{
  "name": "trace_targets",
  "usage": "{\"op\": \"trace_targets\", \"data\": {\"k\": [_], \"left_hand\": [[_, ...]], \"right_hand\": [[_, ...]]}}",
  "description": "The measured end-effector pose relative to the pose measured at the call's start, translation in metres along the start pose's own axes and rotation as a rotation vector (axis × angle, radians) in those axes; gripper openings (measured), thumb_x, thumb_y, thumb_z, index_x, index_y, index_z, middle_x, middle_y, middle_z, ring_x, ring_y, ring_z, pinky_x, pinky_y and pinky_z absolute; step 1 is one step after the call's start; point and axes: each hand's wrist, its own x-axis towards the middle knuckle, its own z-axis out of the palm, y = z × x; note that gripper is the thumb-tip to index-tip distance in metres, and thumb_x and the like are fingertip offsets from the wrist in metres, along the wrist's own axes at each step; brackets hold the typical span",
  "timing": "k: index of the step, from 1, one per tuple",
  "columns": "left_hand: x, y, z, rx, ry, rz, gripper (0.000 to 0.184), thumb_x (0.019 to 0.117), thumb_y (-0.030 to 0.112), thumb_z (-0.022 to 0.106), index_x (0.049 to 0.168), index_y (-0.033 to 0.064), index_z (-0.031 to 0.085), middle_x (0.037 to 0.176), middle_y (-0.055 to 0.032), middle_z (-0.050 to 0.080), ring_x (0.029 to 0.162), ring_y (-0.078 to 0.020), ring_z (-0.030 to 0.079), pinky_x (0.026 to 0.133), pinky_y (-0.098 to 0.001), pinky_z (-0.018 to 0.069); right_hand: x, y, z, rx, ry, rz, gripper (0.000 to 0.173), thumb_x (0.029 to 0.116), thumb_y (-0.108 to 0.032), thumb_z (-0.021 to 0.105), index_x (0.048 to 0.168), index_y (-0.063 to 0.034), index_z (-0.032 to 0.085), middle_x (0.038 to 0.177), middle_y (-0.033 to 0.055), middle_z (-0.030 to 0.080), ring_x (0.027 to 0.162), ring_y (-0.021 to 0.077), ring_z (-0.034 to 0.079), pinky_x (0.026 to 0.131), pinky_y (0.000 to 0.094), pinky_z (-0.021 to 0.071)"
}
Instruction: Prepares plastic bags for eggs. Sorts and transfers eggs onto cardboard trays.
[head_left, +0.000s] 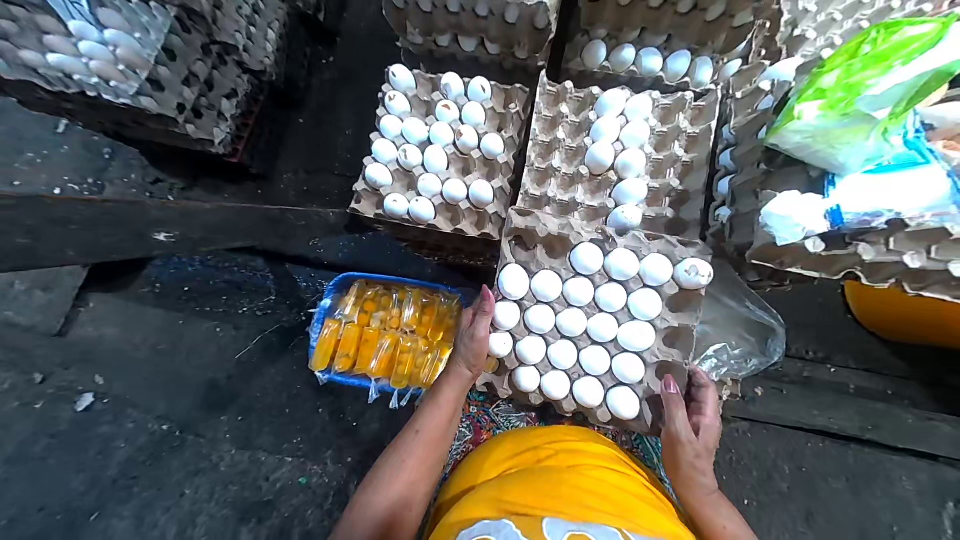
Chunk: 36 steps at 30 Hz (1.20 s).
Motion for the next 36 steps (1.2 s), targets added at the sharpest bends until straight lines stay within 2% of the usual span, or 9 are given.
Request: {"op": "trace_targets", "data": {"k": [3,7,16,20,22,24,29,33,36], "left_hand": [[-0.013,-0.002,-0.006,-0.015,-0.003,-0.045,0.066,0.1091,0.048,0.024,0.140,-0.0027,0.054,0.135,-0.0169,0.061,0.127,-0.0126,0.057,0.109,-0.0312,0.0455],[-0.030,-0.005,-0.013,0.009,0.011,-0.116,0.067,0.1101,0.047,0.022,0.150,-0.0019,0.044,0.154,-0.0200,0.046,0.143,-0.0180,0.044,0.119,-0.0358,0.0359],[-0.053,-0.003,-0.017,0.119,0.111,-0.127,0.065,0.1108,0.049,0.025,0.143,0.0004,0.054,0.145,-0.0201,0.055,0.137,-0.0245,0.050,0.114,-0.0464,0.0394],[-0.054,-0.006,-0.021,0.091,0.098,-0.148,0.069,0.1088,0.056,0.024,0.148,0.0064,0.051,0.151,-0.0159,0.051,0.139,-0.0238,0.048,0.115,-0.0484,0.0391],[-0.053,-0.010,-0.023,0.074,0.089,-0.157,0.074,0.1063,0.063,0.022,0.146,0.0081,0.054,0.146,-0.0158,0.055,0.134,-0.0243,0.053,0.110,-0.0499,0.0435],[-0.053,-0.012,-0.023,0.048,0.088,-0.164,0.078,0.1039,0.068,0.022,0.141,0.0092,0.057,0.139,-0.0152,0.060,0.128,-0.0242,0.057,0.105,-0.0504,0.0477],[-0.054,-0.015,-0.023,0.005,0.061,-0.196,0.082,0.0987,0.077,0.023,0.155,0.0206,0.045,0.154,-0.0080,0.050,0.140,-0.0249,0.048,0.111,-0.0554,0.0422],[-0.052,-0.020,-0.023,-0.003,0.039,-0.196,0.084,0.0966,0.080,0.025,0.160,0.0264,0.036,0.161,-0.0050,0.041,0.145,-0.0252,0.042,0.114,-0.0575,0.0384],[-0.051,-0.013,-0.021,-0.020,0.052,-0.220,0.081,0.0992,0.076,0.025,0.159,0.0235,0.037,0.161,-0.0063,0.041,0.145,-0.0246,0.042,0.113,-0.0547,0.0396]], "right_hand": [[-0.011,-0.003,-0.004,-0.001,-0.008,0.027,0.054,0.1001,-0.022,0.053,0.137,0.0150,0.041,0.126,0.0162,0.058,0.114,0.0021,0.059,0.096,0.0164,0.0494],[-0.017,-0.005,-0.005,-0.030,-0.061,0.068,0.053,0.1009,-0.024,0.052,0.137,0.0140,0.045,0.127,0.0194,0.060,0.114,0.0061,0.060,0.098,0.0199,0.0494],[-0.014,-0.017,-0.016,-0.087,-0.243,0.134,0.055,0.1004,-0.024,0.056,0.142,0.0084,0.042,0.128,0.0182,0.060,0.112,0.0112,0.063,0.096,0.0262,0.0528],[0.010,-0.027,-0.046,-0.370,-0.457,0.101,0.050,0.1024,-0.032,0.054,0.138,0.0035,0.055,0.129,0.0185,0.065,0.116,0.0207,0.065,0.098,0.0397,0.0543],[0.028,-0.041,-0.058,-0.609,-0.483,-0.058,0.043,0.1057,-0.033,0.050,0.124,0.0011,0.068,0.117,0.0207,0.071,0.105,0.0322,0.070,0.090,0.0544,0.0553],[0.046,-0.057,-0.061,-0.713,-0.395,-0.243,0.039,0.1061,-0.029,0.050,0.112,0.0032,0.071,0.103,0.0246,0.071,0.091,0.0405,0.070,0.080,0.0624,0.0543],[0.116,-0.100,-0.019,-0.796,-0.347,-0.451,0.045,0.1085,-0.031,0.047,0.133,0.0055,0.057,0.129,0.0332,0.058,0.115,0.0500,0.060,0.096,0.0651,0.0486],[0.187,-0.107,0.040,-0.894,-0.422,-0.280,0.065,0.1060,-0.046,0.049,0.149,0.0019,0.043,0.138,0.0358,0.052,0.125,0.0554,0.054,0.100,0.0711,0.0427],[0.216,-0.097,0.070,-0.895,-0.491,-0.175,0.068,0.1029,-0.052,0.054,0.145,0.0014,0.049,0.131,0.0345,0.059,0.122,0.0542,0.057,0.099,0.0727,0.0428]]}}
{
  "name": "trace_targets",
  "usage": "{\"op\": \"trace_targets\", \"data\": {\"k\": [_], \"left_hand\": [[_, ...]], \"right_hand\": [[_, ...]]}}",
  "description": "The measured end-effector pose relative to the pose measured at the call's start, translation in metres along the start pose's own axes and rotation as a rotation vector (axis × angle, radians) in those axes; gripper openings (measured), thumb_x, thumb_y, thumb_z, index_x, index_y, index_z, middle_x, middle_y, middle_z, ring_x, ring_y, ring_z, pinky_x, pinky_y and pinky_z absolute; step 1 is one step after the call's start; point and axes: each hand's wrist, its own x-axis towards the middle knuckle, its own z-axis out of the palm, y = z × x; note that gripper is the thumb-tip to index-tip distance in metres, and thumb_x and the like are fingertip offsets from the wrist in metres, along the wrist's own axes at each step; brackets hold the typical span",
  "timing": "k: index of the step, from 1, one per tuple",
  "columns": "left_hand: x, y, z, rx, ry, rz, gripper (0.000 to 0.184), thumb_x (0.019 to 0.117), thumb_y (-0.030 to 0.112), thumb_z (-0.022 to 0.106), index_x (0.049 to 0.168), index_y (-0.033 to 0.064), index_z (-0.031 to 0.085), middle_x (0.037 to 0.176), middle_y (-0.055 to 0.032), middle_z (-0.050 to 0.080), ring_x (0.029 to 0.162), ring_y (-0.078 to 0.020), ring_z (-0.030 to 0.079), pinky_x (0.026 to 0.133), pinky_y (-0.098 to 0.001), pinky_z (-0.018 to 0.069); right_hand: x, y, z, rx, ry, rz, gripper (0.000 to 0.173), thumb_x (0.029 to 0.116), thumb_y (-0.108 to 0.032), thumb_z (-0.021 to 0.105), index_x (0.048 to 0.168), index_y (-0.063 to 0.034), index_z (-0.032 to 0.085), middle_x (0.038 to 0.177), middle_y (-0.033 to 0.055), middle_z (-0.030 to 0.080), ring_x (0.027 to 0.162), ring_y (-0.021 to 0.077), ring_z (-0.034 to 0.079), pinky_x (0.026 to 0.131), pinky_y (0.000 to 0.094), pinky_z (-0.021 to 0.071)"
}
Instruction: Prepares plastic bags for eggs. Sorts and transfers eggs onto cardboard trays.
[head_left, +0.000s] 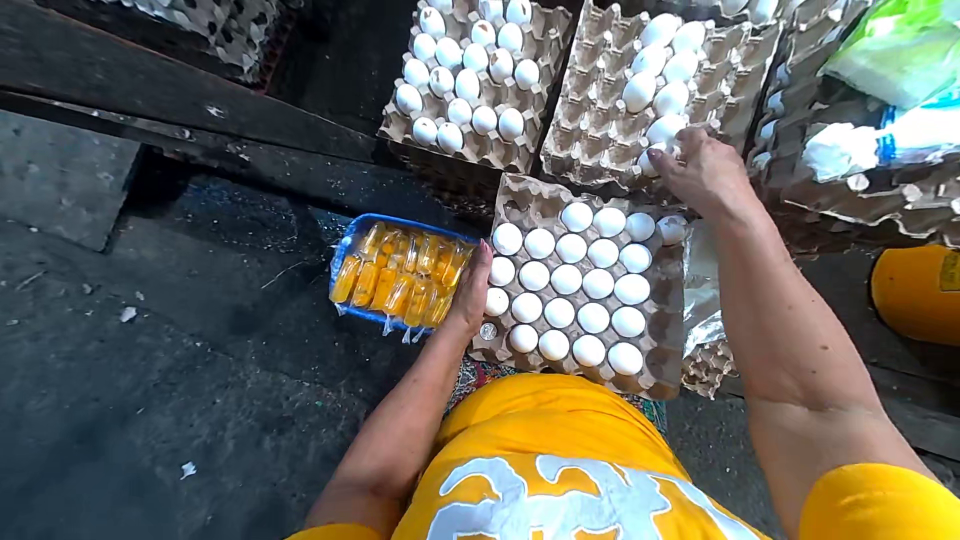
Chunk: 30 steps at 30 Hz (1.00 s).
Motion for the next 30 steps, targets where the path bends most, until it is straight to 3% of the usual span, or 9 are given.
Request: {"op": "trace_targets", "data": {"k": [3,9,11,14,16,19,24,27,30], "left_hand": [[0.001,0.001,-0.001,-0.008,-0.011,0.016,0.077,0.1034,0.069,0.022,0.160,0.0180,0.035,0.163,-0.0066,0.038,0.147,-0.0220,0.039,0.117,-0.0511,0.0366],[0.001,0.004,-0.001,0.005,-0.016,0.029,0.076,0.1042,0.068,0.023,0.156,0.0163,0.042,0.160,-0.0082,0.042,0.144,-0.0221,0.042,0.114,-0.0508,0.0392],[0.000,0.006,0.000,-0.002,0.000,0.029,0.074,0.1056,0.065,0.022,0.151,0.0117,0.048,0.156,-0.0108,0.046,0.142,-0.0217,0.044,0.113,-0.0503,0.0396],[0.000,0.007,0.001,-0.003,0.016,0.016,0.076,0.1049,0.066,0.023,0.145,0.0088,0.053,0.150,-0.0137,0.052,0.138,-0.0233,0.048,0.111,-0.0513,0.0421],[0.000,0.007,0.002,-0.008,0.010,0.027,0.075,0.1048,0.066,0.024,0.147,0.0109,0.052,0.151,-0.0125,0.051,0.138,-0.0227,0.048,0.111,-0.0513,0.0417],[0.001,0.006,0.003,-0.006,-0.021,0.069,0.069,0.1056,0.064,0.024,0.153,0.0188,0.046,0.156,-0.0059,0.046,0.141,-0.0192,0.045,0.112,-0.0497,0.0409],[0.001,0.006,0.005,-0.007,-0.041,0.088,0.065,0.1066,0.062,0.025,0.150,0.0199,0.050,0.150,-0.0043,0.052,0.136,-0.0155,0.050,0.110,-0.0465,0.0439],[0.001,0.006,0.005,0.020,-0.046,0.095,0.069,0.1052,0.065,0.026,0.148,0.0183,0.052,0.147,-0.0071,0.055,0.133,-0.0179,0.052,0.108,-0.0474,0.0453],[0.004,0.002,0.005,0.011,-0.054,0.133,0.068,0.1052,0.065,0.027,0.150,0.0187,0.050,0.149,-0.0054,0.053,0.136,-0.0154,0.050,0.111,-0.0449,0.0435]], "right_hand": [[0.012,-0.005,0.012,0.007,0.005,0.051,0.062,0.1017,-0.046,0.060,0.135,0.0053,0.052,0.122,0.0362,0.062,0.116,0.0548,0.060,0.095,0.0727,0.0438],[0.012,0.007,0.012,0.045,0.035,-0.007,0.050,0.1023,-0.034,0.063,0.132,0.0057,0.058,0.118,0.0357,0.064,0.113,0.0552,0.061,0.096,0.0730,0.0437],[0.012,0.019,0.010,0.210,0.041,-0.037,0.047,0.1027,-0.033,0.062,0.134,0.0027,0.058,0.118,0.0288,0.067,0.109,0.0439,0.065,0.097,0.0646,0.0477],[0.003,0.021,0.010,0.517,0.035,-0.135,0.044,0.1014,-0.032,0.062,0.132,-0.0007,0.057,0.112,0.0131,0.067,0.095,0.0158,0.067,0.088,0.0373,0.0562],[-0.011,0.001,0.010,0.643,-0.023,-0.259,0.041,0.0999,-0.024,0.064,0.132,0.0000,0.055,0.112,0.0086,0.067,0.094,0.0075,0.067,0.087,0.0291,0.0571],[-0.032,-0.040,0.020,0.556,-0.121,-0.426,0.046,0.0980,-0.021,0.067,0.137,-0.0001,0.053,0.113,0.0126,0.069,0.095,0.0149,0.069,0.088,0.0370,0.0595],[-0.051,-0.088,0.040,-0.002,-0.119,-0.594,0.043,0.0954,-0.026,0.071,0.129,-0.0019,0.062,0.111,0.0230,0.069,0.107,0.0438,0.067,0.091,0.0662,0.0507],[-0.058,-0.095,0.049,-0.210,-0.102,-0.674,0.036,0.0962,-0.020,0.070,0.126,-0.0015,0.065,0.116,0.0250,0.068,0.113,0.0473,0.063,0.091,0.0650,0.0480],[-0.054,-0.087,0.044,-0.108,-0.134,-0.679,0.039,0.1004,-0.026,0.065,0.133,-0.0053,0.064,0.124,0.0207,0.067,0.117,0.0421,0.063,0.095,0.0623,0.0498]]}}
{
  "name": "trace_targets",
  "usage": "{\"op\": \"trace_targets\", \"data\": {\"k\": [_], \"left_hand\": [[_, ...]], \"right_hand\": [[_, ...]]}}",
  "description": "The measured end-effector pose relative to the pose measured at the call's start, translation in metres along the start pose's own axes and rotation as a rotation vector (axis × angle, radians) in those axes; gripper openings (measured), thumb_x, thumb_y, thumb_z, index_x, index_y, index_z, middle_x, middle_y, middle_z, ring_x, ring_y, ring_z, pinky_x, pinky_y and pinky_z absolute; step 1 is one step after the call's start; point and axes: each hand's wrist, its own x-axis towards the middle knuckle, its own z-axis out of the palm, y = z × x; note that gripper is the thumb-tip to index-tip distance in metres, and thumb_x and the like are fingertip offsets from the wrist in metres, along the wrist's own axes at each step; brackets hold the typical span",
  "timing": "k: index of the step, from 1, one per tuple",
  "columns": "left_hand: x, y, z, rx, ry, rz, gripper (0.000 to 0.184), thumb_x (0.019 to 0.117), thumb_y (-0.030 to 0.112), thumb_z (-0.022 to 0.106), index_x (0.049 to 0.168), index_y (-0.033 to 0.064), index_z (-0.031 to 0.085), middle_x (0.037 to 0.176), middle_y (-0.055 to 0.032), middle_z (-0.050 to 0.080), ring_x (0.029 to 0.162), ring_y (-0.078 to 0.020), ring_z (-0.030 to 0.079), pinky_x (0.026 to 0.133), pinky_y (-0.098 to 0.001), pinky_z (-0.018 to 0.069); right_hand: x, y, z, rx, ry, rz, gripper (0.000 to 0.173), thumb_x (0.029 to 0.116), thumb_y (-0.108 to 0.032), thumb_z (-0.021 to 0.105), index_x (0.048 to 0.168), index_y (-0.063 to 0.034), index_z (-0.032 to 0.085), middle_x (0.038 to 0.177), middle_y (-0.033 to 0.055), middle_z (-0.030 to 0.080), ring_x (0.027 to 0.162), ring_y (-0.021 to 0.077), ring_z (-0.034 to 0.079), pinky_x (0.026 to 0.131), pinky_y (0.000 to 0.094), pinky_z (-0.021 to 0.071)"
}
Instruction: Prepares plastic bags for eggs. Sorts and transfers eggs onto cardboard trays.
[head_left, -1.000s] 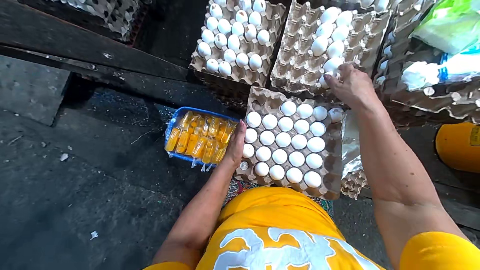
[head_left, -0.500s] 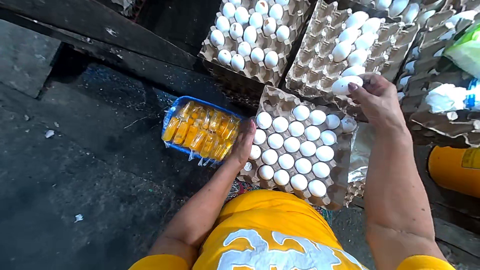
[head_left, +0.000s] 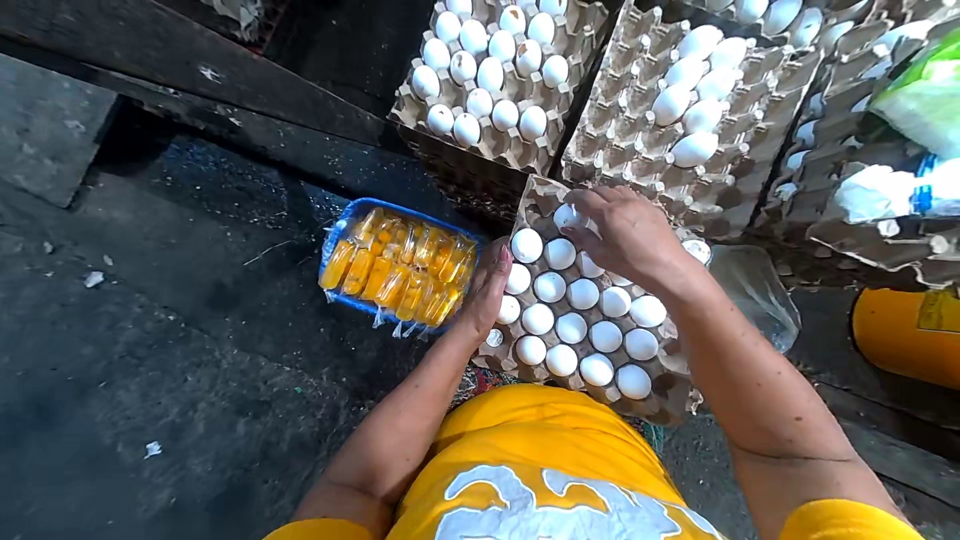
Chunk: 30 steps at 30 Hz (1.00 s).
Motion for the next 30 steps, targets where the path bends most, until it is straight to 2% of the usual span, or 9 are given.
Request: {"op": "trace_targets", "data": {"k": [2,7,11,15,19,23,25,28,30], "left_hand": [[0.002,-0.002,-0.001,-0.005,0.004,0.022,0.066,0.1054,0.064,0.028,0.151,0.0212,0.050,0.150,-0.0031,0.053,0.136,-0.0137,0.050,0.112,-0.0436,0.0436],[0.004,-0.002,-0.001,0.005,0.007,0.005,0.065,0.1067,0.061,0.026,0.152,0.0197,0.049,0.153,-0.0044,0.050,0.141,-0.0151,0.046,0.116,-0.0448,0.0398],[0.004,0.003,0.001,0.036,0.022,-0.020,0.064,0.1080,0.057,0.025,0.152,0.0164,0.048,0.152,-0.0084,0.050,0.140,-0.0174,0.046,0.116,-0.0458,0.0386],[0.003,0.004,0.002,0.038,0.027,-0.043,0.066,0.1070,0.060,0.026,0.152,0.0167,0.049,0.154,-0.0084,0.049,0.142,-0.0180,0.044,0.116,-0.0472,0.0372],[0.004,0.005,0.002,0.030,0.019,-0.059,0.065,0.1078,0.057,0.026,0.152,0.0151,0.048,0.154,-0.0096,0.048,0.142,-0.0184,0.044,0.117,-0.0469,0.0366],[0.005,0.004,0.002,0.021,0.012,-0.056,0.066,0.1072,0.059,0.027,0.151,0.0147,0.050,0.153,-0.0085,0.050,0.141,-0.0170,0.045,0.116,-0.0455,0.0379],[0.006,0.003,0.002,0.015,0.004,-0.056,0.067,0.1073,0.059,0.026,0.151,0.0144,0.050,0.153,-0.0088,0.050,0.142,-0.0176,0.045,0.117,-0.0465,0.0379],[0.005,0.001,0.003,0.018,0.004,-0.048,0.067,0.1076,0.058,0.026,0.151,0.0124,0.050,0.153,-0.0099,0.051,0.142,-0.0170,0.046,0.117,-0.0451,0.0382],[0.004,0.000,0.003,0.031,0.011,-0.029,0.066,0.1076,0.058,0.027,0.150,0.0127,0.050,0.152,-0.0088,0.051,0.142,-0.0161,0.046,0.117,-0.0444,0.0380]], "right_hand": [[-0.001,0.015,-0.013,0.119,0.087,0.097,0.043,0.1025,-0.034,0.062,0.136,-0.0077,0.064,0.127,0.0193,0.067,0.117,0.0390,0.064,0.096,0.0620,0.0515],[0.010,0.084,-0.033,0.019,0.332,0.594,0.058,0.1008,-0.031,0.063,0.147,0.0010,0.048,0.147,0.0348,0.045,0.132,0.0558,0.047,0.104,0.0692,0.0416],[0.021,0.114,-0.023,-0.034,0.253,0.732,0.058,0.1007,-0.026,0.064,0.148,0.0028,0.045,0.138,0.0384,0.051,0.124,0.0574,0.054,0.099,0.0707,0.0447],[0.022,0.119,-0.016,-0.059,0.313,0.702,0.050,0.0989,-0.016,0.064,0.143,0.0022,0.050,0.136,0.0355,0.055,0.125,0.0550,0.055,0.101,0.0675,0.0450],[0.011,0.116,-0.027,0.056,0.406,0.635,0.052,0.0997,-0.022,0.065,0.143,0.0023,0.050,0.136,0.0331,0.056,0.126,0.0495,0.056,0.106,0.0632,0.0435],[0.001,0.086,-0.034,0.341,0.403,0.330,0.048,0.1002,-0.026,0.066,0.139,0.0000,0.054,0.121,0.0243,0.066,0.106,0.0329,0.068,0.095,0.0503,0.0545],[0.002,0.058,-0.032,0.397,0.344,0.162,0.046,0.0987,-0.023,0.067,0.137,0.0009,0.056,0.120,0.0212,0.067,0.106,0.0277,0.069,0.095,0.0461,0.0565],[0.010,0.012,-0.025,0.269,0.219,0.058,0.047,0.0978,-0.025,0.070,0.136,-0.0011,0.059,0.126,0.0208,0.066,0.114,0.0337,0.066,0.098,0.0550,0.0539],[0.014,-0.012,-0.015,0.109,0.162,0.012,0.044,0.0967,-0.025,0.071,0.133,-0.0027,0.062,0.120,0.0230,0.067,0.110,0.0415,0.066,0.093,0.0639,0.0508]]}}
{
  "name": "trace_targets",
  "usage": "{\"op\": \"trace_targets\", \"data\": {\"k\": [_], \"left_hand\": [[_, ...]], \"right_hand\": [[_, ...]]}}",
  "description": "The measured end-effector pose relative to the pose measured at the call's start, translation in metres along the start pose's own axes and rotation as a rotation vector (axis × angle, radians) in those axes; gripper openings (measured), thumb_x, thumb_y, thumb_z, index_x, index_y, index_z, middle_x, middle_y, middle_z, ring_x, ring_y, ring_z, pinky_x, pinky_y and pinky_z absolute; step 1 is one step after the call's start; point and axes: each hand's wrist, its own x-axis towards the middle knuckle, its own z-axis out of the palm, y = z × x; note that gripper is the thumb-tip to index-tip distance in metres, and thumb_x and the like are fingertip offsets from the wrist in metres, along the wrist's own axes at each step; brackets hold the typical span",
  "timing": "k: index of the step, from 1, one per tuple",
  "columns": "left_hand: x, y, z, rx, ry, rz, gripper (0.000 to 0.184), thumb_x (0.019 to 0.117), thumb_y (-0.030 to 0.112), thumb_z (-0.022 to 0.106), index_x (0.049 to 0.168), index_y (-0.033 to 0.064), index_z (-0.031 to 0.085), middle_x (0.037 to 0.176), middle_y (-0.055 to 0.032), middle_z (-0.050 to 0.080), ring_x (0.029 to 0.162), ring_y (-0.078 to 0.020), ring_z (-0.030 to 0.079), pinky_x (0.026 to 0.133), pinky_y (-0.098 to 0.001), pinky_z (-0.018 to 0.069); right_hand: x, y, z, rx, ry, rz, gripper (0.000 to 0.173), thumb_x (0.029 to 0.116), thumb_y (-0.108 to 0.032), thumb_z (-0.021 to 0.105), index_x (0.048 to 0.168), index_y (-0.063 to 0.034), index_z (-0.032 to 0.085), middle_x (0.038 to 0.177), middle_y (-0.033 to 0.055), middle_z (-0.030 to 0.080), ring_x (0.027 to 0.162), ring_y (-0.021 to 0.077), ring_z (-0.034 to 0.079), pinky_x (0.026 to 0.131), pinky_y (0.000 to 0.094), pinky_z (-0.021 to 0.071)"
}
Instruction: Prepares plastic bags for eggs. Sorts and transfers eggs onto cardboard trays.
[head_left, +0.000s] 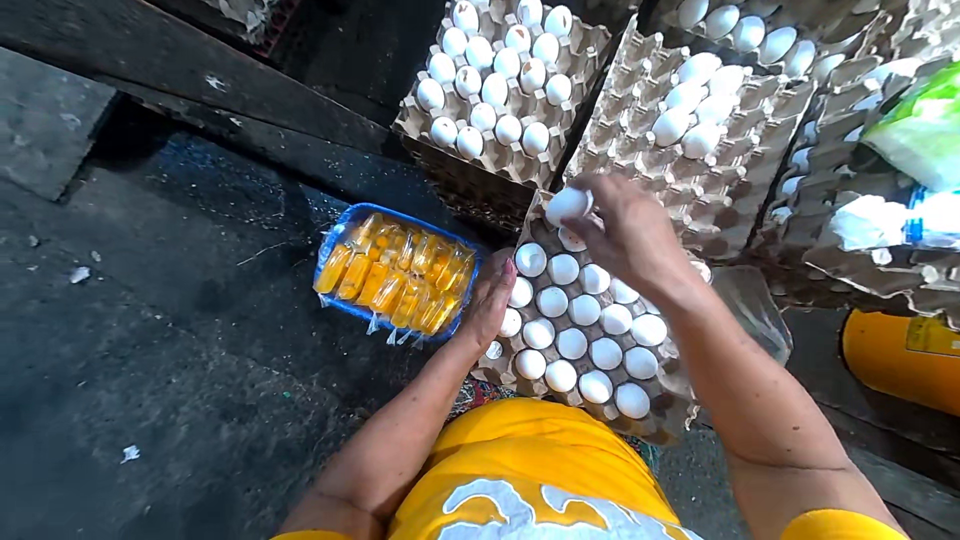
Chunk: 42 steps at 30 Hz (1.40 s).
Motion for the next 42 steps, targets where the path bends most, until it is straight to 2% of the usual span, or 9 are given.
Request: {"op": "trace_targets", "data": {"k": [5,12,16,24,28,31,33,38,42], "left_hand": [[-0.001,-0.004,-0.002,0.023,-0.016,0.030,0.070,0.1075,0.057,0.027,0.153,0.0073,0.046,0.155,-0.0129,0.048,0.145,-0.0177,0.043,0.119,-0.0435,0.0357],[-0.003,-0.002,-0.005,0.033,0.003,0.038,0.068,0.1074,0.057,0.027,0.142,0.0067,0.057,0.138,-0.0126,0.061,0.130,-0.0165,0.056,0.110,-0.0452,0.0450],[-0.002,-0.003,-0.006,0.029,0.006,0.052,0.069,0.1074,0.057,0.027,0.145,0.0069,0.055,0.145,-0.0119,0.057,0.137,-0.0153,0.051,0.115,-0.0440,0.0411],[-0.003,-0.001,-0.006,0.004,0.013,0.079,0.063,0.1087,0.052,0.031,0.140,0.0039,0.057,0.138,-0.0120,0.061,0.130,-0.0129,0.054,0.111,-0.0395,0.0438],[-0.003,-0.002,-0.007,0.002,0.025,0.045,0.062,0.1086,0.053,0.030,0.132,0.0048,0.061,0.128,-0.0117,0.064,0.121,-0.0146,0.059,0.104,-0.0417,0.0483],[-0.005,0.001,-0.009,0.004,0.000,0.028,0.064,0.1090,0.053,0.028,0.143,0.0056,0.056,0.141,-0.0126,0.060,0.131,-0.0166,0.055,0.111,-0.0436,0.0436],[-0.005,0.001,-0.010,0.015,0.003,0.036,0.066,0.1089,0.054,0.028,0.144,0.0057,0.055,0.143,-0.0121,0.058,0.134,-0.0160,0.053,0.113,-0.0436,0.0422],[-0.006,-0.003,-0.014,0.005,0.030,0.010,0.064,0.1083,0.054,0.030,0.152,0.0115,0.048,0.154,-0.0097,0.049,0.142,-0.0165,0.045,0.118,-0.0451,0.0367],[-0.007,-0.008,-0.022,-0.008,0.068,0.008,0.066,0.1075,0.058,0.029,0.149,0.0119,0.051,0.149,-0.0092,0.054,0.137,-0.0160,0.050,0.114,-0.0439,0.0420]], "right_hand": [[0.004,-0.022,0.031,-0.279,-0.117,-0.050,0.045,0.0959,-0.020,0.068,0.139,-0.0084,0.061,0.124,0.0229,0.065,0.116,0.0436,0.062,0.095,0.0634,0.0458],[0.011,-0.011,0.026,-0.179,-0.096,-0.094,0.038,0.0992,-0.021,0.067,0.133,-0.0042,0.064,0.118,0.0223,0.066,0.108,0.0417,0.066,0.086,0.0569,0.0562],[0.013,-0.019,0.028,-0.179,-0.143,-0.120,0.042,0.0975,-0.018,0.068,0.137,-0.0044,0.061,0.125,0.0236,0.062,0.113,0.0432,0.064,0.085,0.0576,0.0545],[0.028,0.002,0.015,0.123,-0.263,-0.162,0.067,0.0982,-0.044,0.067,0.152,-0.0087,0.049,0.145,0.0172,0.056,0.123,0.0331,0.062,0.101,0.0524,0.0522],[0.039,0.038,-0.015,0.083,0.002,0.083,0.049,0.1044,-0.036,0.057,0.143,-0.0044,0.057,0.139,0.0222,0.060,0.125,0.0380,0.060,0.104,0.0570,0.0484],[0.047,0.092,-0.038,-0.133,0.179,0.433,0.051,0.0980,-0.022,0.063,0.143,0.0008,0.054,0.149,0.0344,0.044,0.136,0.0553,0.043,0.108,0.0704,0.0372],[0.046,0.124,-0.043,-0.198,0.155,0.607,0.057,0.0957,-0.020,0.065,0.147,-0.0013,0.050,0.150,0.0384,0.039,0.134,0.0601,0.042,0.103,0.0755,0.0374],[0.042,0.154,-0.036,-0.220,0.130,0.570,0.053,0.0977,-0.013,0.064,0.146,0.0026,0.048,0.144,0.0359,0.048,0.131,0.0557,0.049,0.105,0.0708,0.0407],[0.045,0.162,-0.034,-0.221,0.155,0.540,0.052,0.0936,-0.006,0.066,0.142,0.0052,0.048,0.143,0.0337,0.051,0.132,0.0546,0.050,0.106,0.0700,0.0406]]}}
